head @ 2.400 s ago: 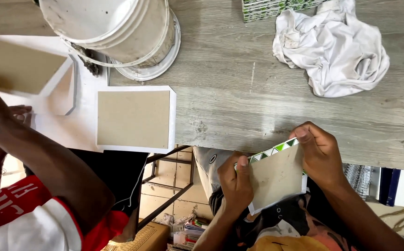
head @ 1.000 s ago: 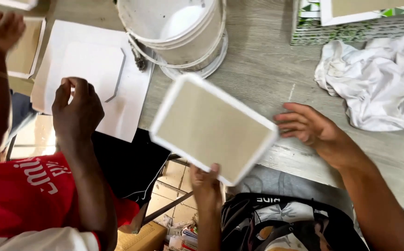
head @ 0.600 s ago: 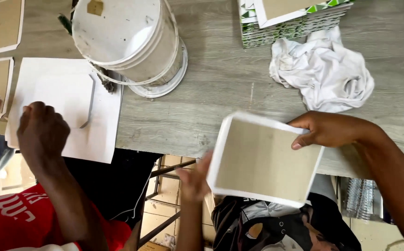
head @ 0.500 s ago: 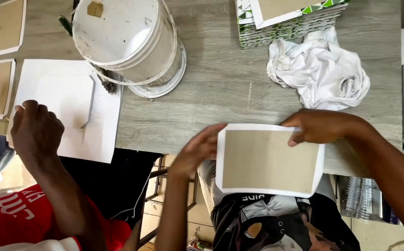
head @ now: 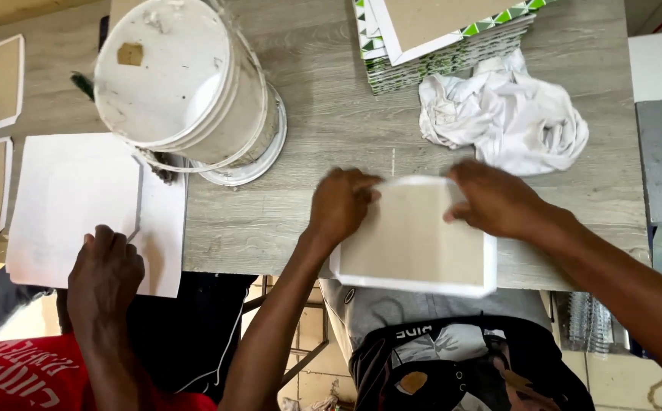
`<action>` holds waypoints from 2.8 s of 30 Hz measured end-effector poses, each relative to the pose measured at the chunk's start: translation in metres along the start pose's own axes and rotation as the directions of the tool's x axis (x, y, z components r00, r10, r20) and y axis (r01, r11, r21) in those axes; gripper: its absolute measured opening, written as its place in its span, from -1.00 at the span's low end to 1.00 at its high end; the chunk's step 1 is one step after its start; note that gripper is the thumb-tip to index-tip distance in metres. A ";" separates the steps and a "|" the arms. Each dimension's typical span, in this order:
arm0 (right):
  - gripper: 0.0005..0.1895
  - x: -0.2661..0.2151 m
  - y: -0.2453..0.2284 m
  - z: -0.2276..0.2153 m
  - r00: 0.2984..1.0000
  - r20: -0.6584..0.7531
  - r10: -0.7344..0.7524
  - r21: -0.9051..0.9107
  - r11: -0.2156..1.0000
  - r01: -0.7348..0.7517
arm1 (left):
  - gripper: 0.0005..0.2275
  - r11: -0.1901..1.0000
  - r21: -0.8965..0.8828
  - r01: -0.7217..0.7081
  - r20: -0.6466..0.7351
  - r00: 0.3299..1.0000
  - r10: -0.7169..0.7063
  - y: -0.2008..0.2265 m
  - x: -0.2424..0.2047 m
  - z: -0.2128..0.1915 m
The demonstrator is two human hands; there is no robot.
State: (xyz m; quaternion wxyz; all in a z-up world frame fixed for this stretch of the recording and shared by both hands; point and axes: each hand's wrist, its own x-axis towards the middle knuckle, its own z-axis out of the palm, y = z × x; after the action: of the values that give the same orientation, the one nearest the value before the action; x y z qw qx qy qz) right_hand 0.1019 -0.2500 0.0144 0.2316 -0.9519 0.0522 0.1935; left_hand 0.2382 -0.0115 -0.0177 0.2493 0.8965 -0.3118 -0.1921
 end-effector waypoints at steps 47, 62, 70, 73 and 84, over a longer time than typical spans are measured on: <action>-0.77 -0.041 0.002 0.018 0.984 -0.107 0.143 0.351 0.931 -0.097 | -0.75 0.910 0.273 -0.312 -0.310 0.867 0.390 0.045 -0.057 0.090; -0.86 0.027 -0.050 0.068 0.867 -0.478 -0.141 0.148 0.960 0.238 | -0.46 0.900 0.392 -0.188 -0.223 0.930 0.291 0.009 -0.062 0.055; -0.90 -0.010 -0.014 0.056 0.907 -0.404 -0.119 0.143 0.971 0.191 | -0.50 0.913 0.385 -0.139 -0.288 0.921 0.262 0.018 -0.060 0.051; -0.84 -0.026 -0.001 0.045 0.958 -0.287 0.025 0.180 0.983 0.028 | -0.51 0.917 0.384 -0.108 -0.325 0.914 0.244 0.017 -0.061 0.051; -0.95 0.050 -0.057 0.058 0.883 -0.419 -0.213 0.203 0.926 0.320 | -0.49 0.920 0.373 -0.118 -0.378 0.887 0.266 0.007 -0.060 0.061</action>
State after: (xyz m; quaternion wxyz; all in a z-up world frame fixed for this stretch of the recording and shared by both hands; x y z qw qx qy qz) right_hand 0.1391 -0.1733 -0.0284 0.3666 -0.9294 -0.0100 -0.0423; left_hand 0.1604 0.0033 -0.0516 0.1703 0.9100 -0.3675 0.0885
